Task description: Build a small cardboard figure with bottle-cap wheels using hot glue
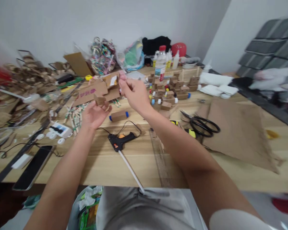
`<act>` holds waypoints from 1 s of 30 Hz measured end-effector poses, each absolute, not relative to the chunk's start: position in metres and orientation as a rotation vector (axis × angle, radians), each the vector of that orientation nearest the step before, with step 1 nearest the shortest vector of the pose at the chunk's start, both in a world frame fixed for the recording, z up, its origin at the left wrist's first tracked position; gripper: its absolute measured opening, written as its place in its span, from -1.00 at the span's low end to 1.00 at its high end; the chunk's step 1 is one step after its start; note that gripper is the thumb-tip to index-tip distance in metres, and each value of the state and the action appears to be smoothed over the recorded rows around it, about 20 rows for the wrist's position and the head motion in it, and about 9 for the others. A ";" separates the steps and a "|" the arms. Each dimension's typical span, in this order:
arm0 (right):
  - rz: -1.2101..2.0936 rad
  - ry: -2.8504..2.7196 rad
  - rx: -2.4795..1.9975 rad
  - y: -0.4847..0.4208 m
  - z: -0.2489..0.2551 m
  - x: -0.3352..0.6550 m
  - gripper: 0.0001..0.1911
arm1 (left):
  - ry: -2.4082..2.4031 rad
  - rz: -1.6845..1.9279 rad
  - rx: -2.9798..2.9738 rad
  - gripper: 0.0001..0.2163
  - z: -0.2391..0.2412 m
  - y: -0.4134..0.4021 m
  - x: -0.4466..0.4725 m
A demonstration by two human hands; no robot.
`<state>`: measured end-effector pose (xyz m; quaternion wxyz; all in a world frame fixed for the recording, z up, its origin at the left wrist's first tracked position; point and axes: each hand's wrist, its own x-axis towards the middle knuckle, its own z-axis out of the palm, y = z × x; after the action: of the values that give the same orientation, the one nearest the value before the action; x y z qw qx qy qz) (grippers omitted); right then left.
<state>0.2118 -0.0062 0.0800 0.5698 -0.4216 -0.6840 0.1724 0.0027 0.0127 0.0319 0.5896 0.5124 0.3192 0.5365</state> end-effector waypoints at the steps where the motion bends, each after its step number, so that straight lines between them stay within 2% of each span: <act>1: 0.361 -1.585 -1.004 -0.008 0.088 0.221 -0.45 | 0.706 1.270 1.159 -0.80 0.034 0.012 0.003; 5: 0.228 -1.533 -1.080 -0.028 0.122 0.261 -0.39 | 0.627 1.371 0.954 -0.82 0.043 0.008 0.009; 9: 0.186 -1.528 -1.154 -0.054 0.136 0.298 -0.55 | 0.638 1.361 0.865 -0.87 0.053 -0.001 0.016; 13: 0.150 -1.626 -1.313 -0.083 0.121 0.323 -0.72 | 0.601 1.342 0.790 -0.91 0.058 -0.007 0.022; 18: -0.045 -1.869 -1.714 -0.126 0.096 0.345 -0.51 | 0.590 1.353 0.789 -0.95 0.058 -0.009 0.024; 22: -0.054 -1.971 -1.983 -0.151 0.083 0.354 -0.85 | 0.582 1.339 0.838 -0.91 0.058 -0.009 0.023; 26: -0.116 -1.972 -2.127 -0.159 0.075 0.347 -0.73 | 0.599 1.334 0.857 -0.88 0.062 -0.010 0.022; 30: 0.054 -2.141 -2.049 -0.164 0.065 0.326 -0.81 | 0.590 1.350 0.819 -0.89 0.066 -0.011 0.020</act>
<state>0.3265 -0.1638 0.0648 0.0886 -0.6885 -0.7196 0.0181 0.0197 -0.0112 0.0660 0.6653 0.3629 0.2612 0.5979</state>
